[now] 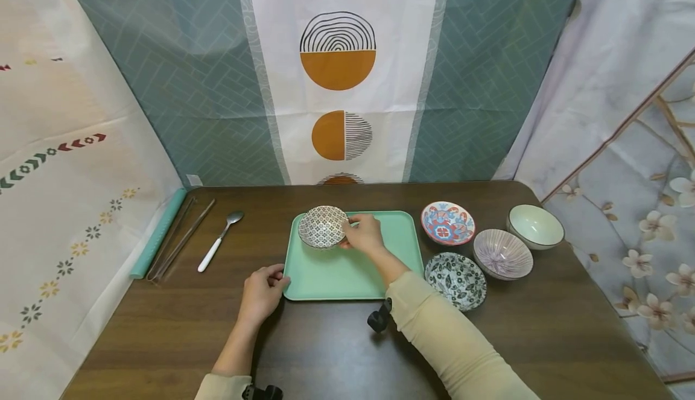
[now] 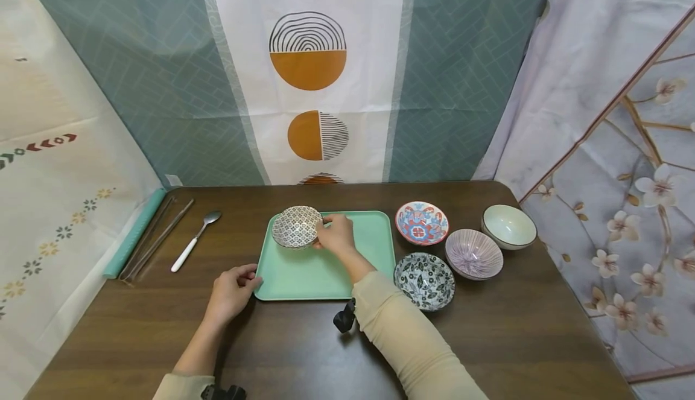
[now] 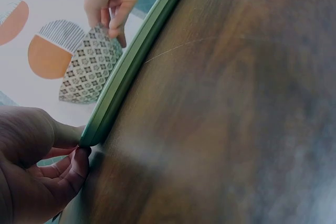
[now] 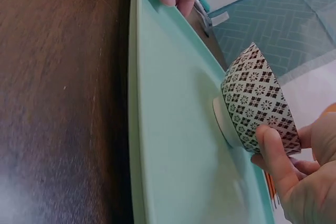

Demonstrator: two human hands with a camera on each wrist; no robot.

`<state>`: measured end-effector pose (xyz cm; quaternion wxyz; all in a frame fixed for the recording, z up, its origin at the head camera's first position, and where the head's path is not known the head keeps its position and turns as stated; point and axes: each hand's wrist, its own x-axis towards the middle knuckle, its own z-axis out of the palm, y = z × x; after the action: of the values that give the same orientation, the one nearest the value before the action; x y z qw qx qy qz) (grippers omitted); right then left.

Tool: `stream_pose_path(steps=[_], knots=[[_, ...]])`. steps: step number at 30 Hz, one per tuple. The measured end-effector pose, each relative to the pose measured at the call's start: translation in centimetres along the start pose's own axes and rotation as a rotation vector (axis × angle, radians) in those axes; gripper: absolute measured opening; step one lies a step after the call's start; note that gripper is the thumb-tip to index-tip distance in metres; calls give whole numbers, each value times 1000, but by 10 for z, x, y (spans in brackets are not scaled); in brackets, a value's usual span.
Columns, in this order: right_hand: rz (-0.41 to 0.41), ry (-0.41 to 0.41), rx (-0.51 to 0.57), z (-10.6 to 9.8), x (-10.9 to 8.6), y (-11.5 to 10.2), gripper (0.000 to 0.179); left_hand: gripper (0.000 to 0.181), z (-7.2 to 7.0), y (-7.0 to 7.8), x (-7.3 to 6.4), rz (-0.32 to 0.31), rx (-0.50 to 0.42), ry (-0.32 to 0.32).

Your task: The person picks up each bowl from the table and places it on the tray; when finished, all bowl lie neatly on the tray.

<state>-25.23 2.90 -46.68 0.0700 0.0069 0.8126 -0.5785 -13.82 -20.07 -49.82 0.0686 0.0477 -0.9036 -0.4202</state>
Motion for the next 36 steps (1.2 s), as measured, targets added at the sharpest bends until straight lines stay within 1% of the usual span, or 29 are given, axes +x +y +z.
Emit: stream_pose_path(steps=[3,7,11,14,17,20,22,25,31,36], knots=[[33,-37,114,5,2,1,38,27,1,-1,0,10,5,2],[47,-122,271,10,2,2,44,26,0,-2,1,26,8,12],[30,-229,340,13,1,2,49,25,0,-2,0,39,2,26],[15,-325,396,16,1,2,53,25,0,-3,0,42,-1,31],[17,-414,451,18,2,3,54,25,0,-3,1,29,-4,22],[23,-453,453,19,0,4,54,26,0,-2,1,20,-6,10],[25,-451,430,18,-2,4,55,26,0,-2,0,16,-5,6],[17,-426,368,15,-6,5,55,27,0,-2,0,13,-6,5],[11,-347,298,4,-14,9,53,28,0,-2,0,-9,-16,-8],[-48,-269,224,-12,-23,6,50,30,-1,-5,0,-3,-26,-29]])
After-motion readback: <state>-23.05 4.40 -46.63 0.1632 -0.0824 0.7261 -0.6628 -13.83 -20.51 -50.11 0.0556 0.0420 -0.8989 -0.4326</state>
